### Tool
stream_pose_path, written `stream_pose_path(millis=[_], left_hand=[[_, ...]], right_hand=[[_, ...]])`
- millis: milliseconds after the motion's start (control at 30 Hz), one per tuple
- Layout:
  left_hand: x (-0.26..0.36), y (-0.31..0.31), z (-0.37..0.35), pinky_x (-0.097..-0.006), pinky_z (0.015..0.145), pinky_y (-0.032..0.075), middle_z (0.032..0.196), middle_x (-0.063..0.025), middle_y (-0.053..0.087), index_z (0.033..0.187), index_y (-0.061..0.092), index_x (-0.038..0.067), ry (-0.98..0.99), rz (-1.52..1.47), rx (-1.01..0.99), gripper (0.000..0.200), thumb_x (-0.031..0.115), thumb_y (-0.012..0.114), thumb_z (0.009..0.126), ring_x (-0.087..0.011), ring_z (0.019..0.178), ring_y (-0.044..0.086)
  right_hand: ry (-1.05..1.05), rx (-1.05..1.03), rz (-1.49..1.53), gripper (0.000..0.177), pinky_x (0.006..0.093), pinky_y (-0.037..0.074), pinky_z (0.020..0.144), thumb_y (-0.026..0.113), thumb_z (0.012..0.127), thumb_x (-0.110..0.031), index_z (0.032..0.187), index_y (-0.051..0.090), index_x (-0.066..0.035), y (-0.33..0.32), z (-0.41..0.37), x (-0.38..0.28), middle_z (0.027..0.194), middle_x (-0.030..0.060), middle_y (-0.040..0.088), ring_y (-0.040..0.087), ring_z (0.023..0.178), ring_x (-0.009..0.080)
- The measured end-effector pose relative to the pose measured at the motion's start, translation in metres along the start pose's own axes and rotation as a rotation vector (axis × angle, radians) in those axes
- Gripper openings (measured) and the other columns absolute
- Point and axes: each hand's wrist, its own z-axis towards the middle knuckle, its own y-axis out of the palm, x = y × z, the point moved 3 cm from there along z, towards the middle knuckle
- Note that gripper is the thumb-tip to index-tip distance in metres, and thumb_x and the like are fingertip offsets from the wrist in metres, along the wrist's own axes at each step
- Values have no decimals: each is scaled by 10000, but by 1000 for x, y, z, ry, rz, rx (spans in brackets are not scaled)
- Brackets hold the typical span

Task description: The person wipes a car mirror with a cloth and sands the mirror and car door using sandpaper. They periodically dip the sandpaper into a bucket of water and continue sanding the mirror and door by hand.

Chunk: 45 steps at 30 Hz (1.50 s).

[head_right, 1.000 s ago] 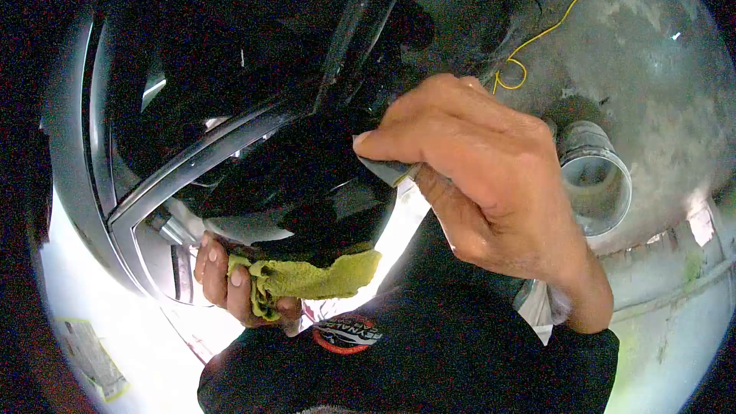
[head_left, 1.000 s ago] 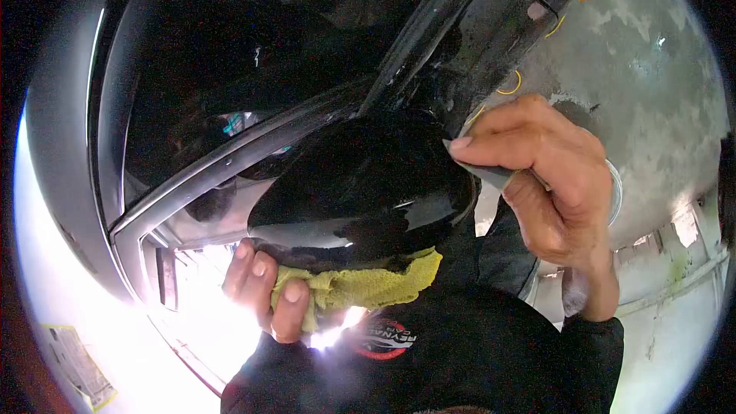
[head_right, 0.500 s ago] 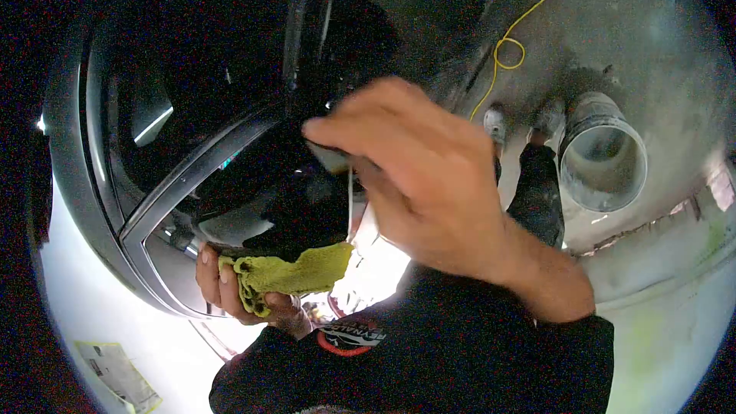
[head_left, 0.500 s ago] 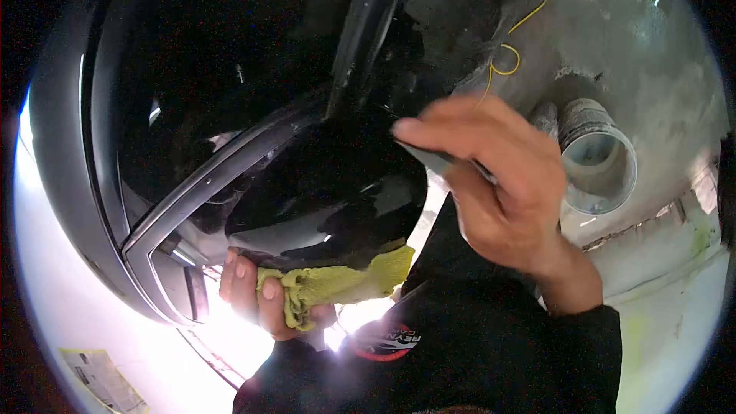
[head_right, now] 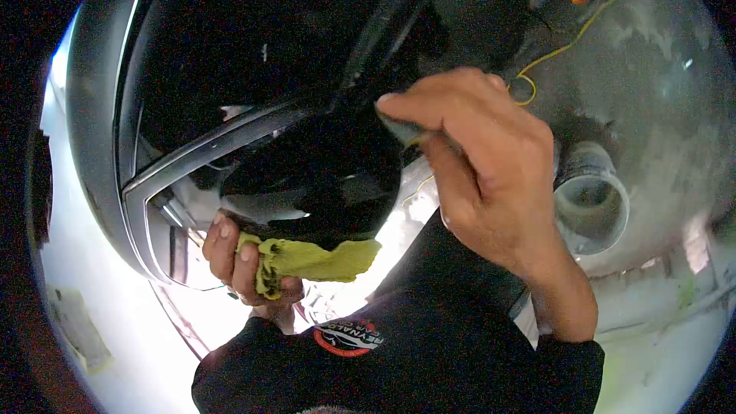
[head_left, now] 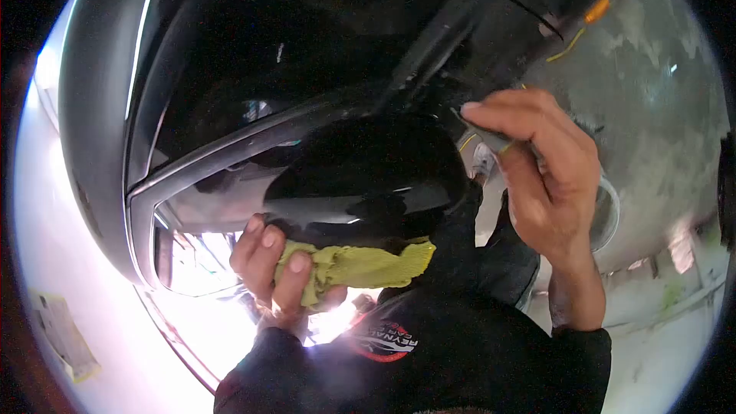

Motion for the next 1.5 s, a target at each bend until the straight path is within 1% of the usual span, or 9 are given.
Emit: stream_pose_path(millis=[133,333,433,533,833,933,1133,1367,1500], left_hand=[[5,-3,7,-511,1023,514,1339,-179,494,1321,484,157,-54,-22,-130,516,524,589,974,-398,1258,509],[3,9,8,-406,878,633,1249,-153,530,1312,539,144,50,29,-48,529,535,625,965,-371,1200,587],[10,10,2,-534,1016,494,1332,-177,546,1300,521,180,-55,-61,-84,501,510,656,949,-412,1254,531],[4,2,5,-535,1017,502,1326,-178,547,1292,527,178,-14,-91,-18,474,487,654,955,-410,1254,532],[3,10,2,-530,1007,534,1302,-179,534,1269,523,170,-66,-114,20,463,477,662,952,-414,1264,522],[4,8,9,-528,1023,523,1306,-175,527,1270,521,165,-72,-127,11,472,474,671,947,-412,1277,515],[4,8,8,-475,1015,572,1275,-141,551,1196,620,170,-90,-132,44,434,513,675,936,-353,1318,497],[-1,10,9,-477,1021,564,1323,-133,547,1214,607,179,-36,-129,86,441,510,684,932,-353,1314,507],[3,-2,7,-478,1006,564,1308,-133,557,1227,615,183,-82,-117,-88,444,506,690,931,-359,1300,514]], right_hand=[[81,-285,-38,492,400,522,973,553,685,126,1137,715,20,-2,2,-23,1183,191,707,698,1103,352],[91,-517,-70,548,399,513,1002,570,691,118,1212,706,11,3,28,-27,1226,211,705,686,1157,358],[125,-549,121,565,418,503,1020,570,681,112,1221,702,16,7,34,-12,1215,207,712,683,1164,359],[136,-568,-92,561,420,520,991,558,693,128,1227,693,21,-10,30,-36,1209,205,713,682,1156,363],[31,-691,-247,432,427,553,903,581,781,109,1183,704,7,20,59,-31,1172,191,720,697,1025,366],[108,-696,-258,456,439,541,937,574,791,122,1214,692,2,7,54,-39,1162,192,720,685,1056,379],[-8,-759,-267,478,467,495,1036,569,784,123,1230,688,-1,44,68,-14,1209,187,708,676,1100,389],[38,-783,-273,458,453,500,1021,562,802,106,1227,689,-6,29,70,-32,1208,177,711,683,1102,354],[-11,-851,-308,448,454,513,988,554,810,107,1221,693,-5,50,78,-20,1200,179,713,681,1089,370]])
